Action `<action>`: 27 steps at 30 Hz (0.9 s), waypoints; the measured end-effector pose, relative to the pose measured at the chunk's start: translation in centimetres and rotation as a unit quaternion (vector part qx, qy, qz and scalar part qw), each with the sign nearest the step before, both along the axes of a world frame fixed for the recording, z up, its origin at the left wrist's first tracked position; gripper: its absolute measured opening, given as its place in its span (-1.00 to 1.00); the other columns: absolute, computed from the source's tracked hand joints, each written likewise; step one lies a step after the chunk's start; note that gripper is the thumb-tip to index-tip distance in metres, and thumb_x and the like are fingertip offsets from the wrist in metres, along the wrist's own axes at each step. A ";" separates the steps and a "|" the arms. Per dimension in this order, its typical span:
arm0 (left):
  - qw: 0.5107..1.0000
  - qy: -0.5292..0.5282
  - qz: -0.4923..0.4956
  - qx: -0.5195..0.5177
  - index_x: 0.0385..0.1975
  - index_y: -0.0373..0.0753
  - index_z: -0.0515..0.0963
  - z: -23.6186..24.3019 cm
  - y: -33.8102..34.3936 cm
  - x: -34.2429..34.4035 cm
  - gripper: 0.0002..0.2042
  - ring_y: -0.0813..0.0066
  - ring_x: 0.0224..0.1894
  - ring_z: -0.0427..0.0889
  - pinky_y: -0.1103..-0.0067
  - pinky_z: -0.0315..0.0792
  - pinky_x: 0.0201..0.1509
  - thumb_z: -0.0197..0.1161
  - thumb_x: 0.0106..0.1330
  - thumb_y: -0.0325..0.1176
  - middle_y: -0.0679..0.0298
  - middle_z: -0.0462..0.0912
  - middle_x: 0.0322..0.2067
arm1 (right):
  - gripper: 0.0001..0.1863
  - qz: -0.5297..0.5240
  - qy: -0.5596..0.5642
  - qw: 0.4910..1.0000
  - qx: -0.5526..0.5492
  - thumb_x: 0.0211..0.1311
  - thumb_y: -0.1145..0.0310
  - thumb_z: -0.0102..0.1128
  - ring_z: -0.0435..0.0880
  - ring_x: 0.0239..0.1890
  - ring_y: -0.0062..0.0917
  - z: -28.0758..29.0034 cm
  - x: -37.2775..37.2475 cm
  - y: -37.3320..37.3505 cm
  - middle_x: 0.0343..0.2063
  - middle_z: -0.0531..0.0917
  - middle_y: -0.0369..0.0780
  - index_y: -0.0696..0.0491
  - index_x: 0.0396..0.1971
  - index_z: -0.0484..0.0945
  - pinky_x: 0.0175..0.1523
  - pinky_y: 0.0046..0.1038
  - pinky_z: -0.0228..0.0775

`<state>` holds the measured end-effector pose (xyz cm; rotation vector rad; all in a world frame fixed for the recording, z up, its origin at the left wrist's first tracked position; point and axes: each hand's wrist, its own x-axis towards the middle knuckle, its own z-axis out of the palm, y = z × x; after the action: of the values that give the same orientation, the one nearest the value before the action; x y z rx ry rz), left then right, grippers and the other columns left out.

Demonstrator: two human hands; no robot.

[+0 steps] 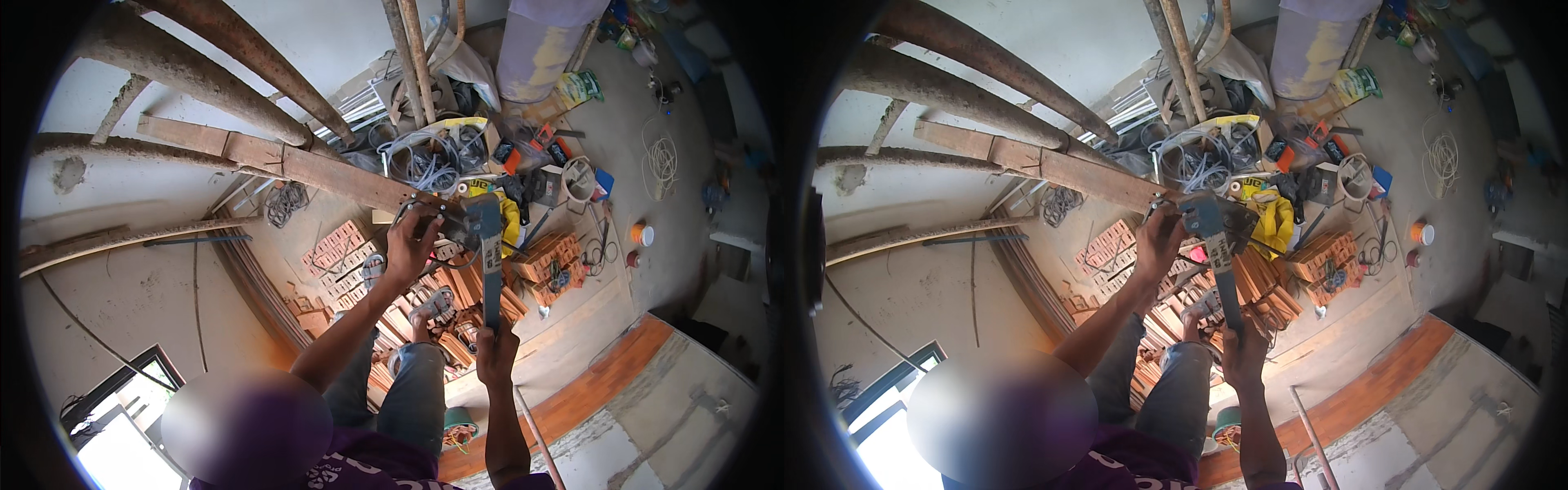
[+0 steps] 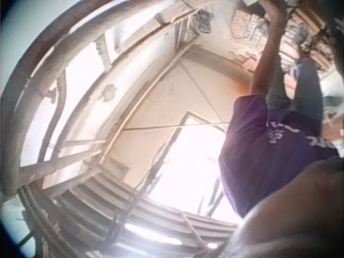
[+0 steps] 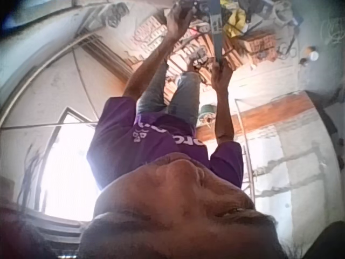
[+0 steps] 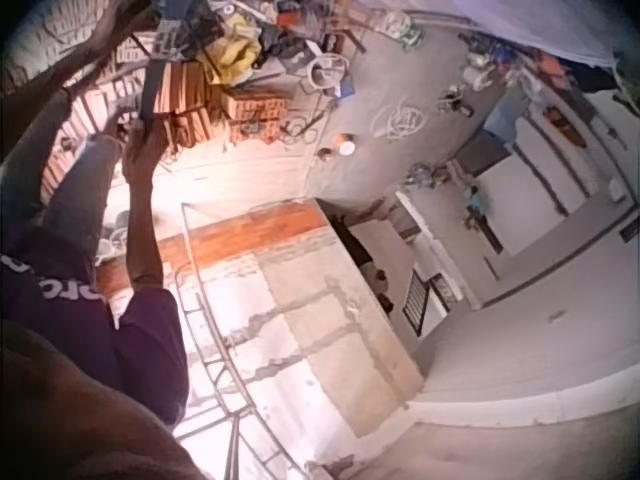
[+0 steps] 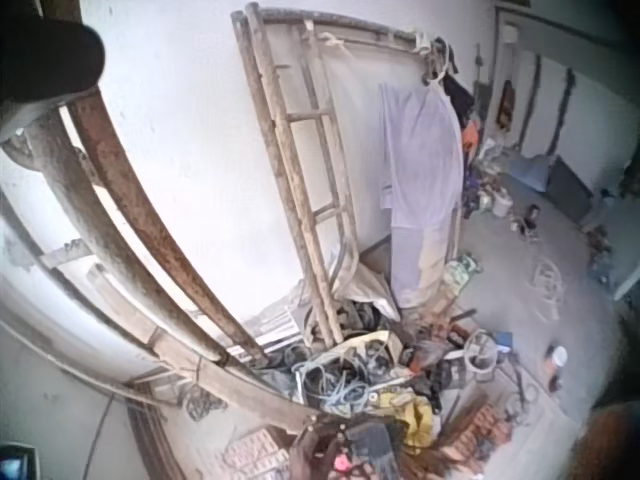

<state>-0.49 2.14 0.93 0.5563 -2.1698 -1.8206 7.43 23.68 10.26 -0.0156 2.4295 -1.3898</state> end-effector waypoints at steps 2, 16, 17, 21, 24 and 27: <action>1.000 0.018 0.020 0.000 -0.24 -0.33 0.52 0.0 0.4 -0.4 -0.85 0.48 -0.51 0.63 0.57 0.45 -0.42 0.29 0.22 -0.51 0.14 0.62 -0.51 | -0.58 0.040 0.033 0.999 0.013 0.38 0.01 -0.04 0.41 -0.70 -0.52 -0.1 -0.9 0.3 -0.73 0.41 -0.23 0.13 -0.37 0.41 -0.56 -0.41 0.21; 0.998 0.025 0.043 -0.028 -0.26 -0.31 0.53 0.3 0.7 -0.7 -0.86 0.43 -0.59 0.57 0.54 0.42 -0.47 0.30 0.21 -0.48 0.16 0.59 -0.56 | -0.66 0.101 0.049 0.992 0.058 0.34 0.11 0.03 0.60 -0.53 -0.08 -1.1 -1.0 4.9 -0.60 0.57 -0.05 0.13 -0.25 0.48 -0.44 -0.20 0.38; 0.998 0.015 0.047 -0.041 -0.27 -0.31 0.53 0.0 0.7 -0.5 -0.86 0.41 -0.57 0.60 0.53 0.43 -0.46 0.29 0.21 -0.48 0.14 0.60 -0.56 | -0.66 0.119 0.020 0.989 0.088 0.33 0.11 0.06 0.60 -0.54 -0.08 -2.2 -1.9 4.7 -0.61 0.56 -0.05 0.13 -0.27 0.48 -0.45 -0.20 0.38; 0.995 -0.003 0.056 -0.084 -0.32 -0.32 0.53 0.8 1.0 0.1 -0.89 0.33 -0.50 0.67 0.49 0.47 -0.42 0.28 0.21 -0.48 0.09 0.61 -0.54 | -0.67 0.110 -0.031 0.988 0.105 0.32 0.12 0.09 0.58 -0.56 -0.10 -2.7 -2.6 5.2 -0.65 0.53 -0.07 0.13 -0.35 0.47 -0.48 -0.23 0.34; 0.997 -0.009 0.060 -0.045 -0.35 -0.33 0.52 0.2 0.8 -0.5 -0.91 0.26 -0.48 0.68 0.49 0.48 -0.40 0.28 0.21 -0.49 0.08 0.62 -0.54 | -0.65 0.069 0.010 0.997 0.028 0.33 0.10 0.05 0.58 -0.60 -0.16 -2.1 -2.3 5.2 -0.67 0.52 -0.09 0.13 -0.41 0.46 -0.50 -0.28 0.34; 0.998 -0.013 0.056 -0.035 -0.35 -0.34 0.53 1.0 1.1 -0.6 -0.91 0.18 -0.47 0.67 0.48 0.49 -0.39 0.28 0.21 -0.50 0.07 0.63 -0.52 | -0.66 0.079 0.101 0.991 -0.025 0.32 0.11 0.07 0.58 -0.62 -0.19 -3.8 -0.9 7.6 -0.69 0.52 -0.10 0.13 -0.40 0.45 -0.51 -0.30 0.33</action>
<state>-1.08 3.28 1.90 0.6736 -2.1630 -1.6830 6.50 31.29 6.47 -0.3706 2.4888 -1.4391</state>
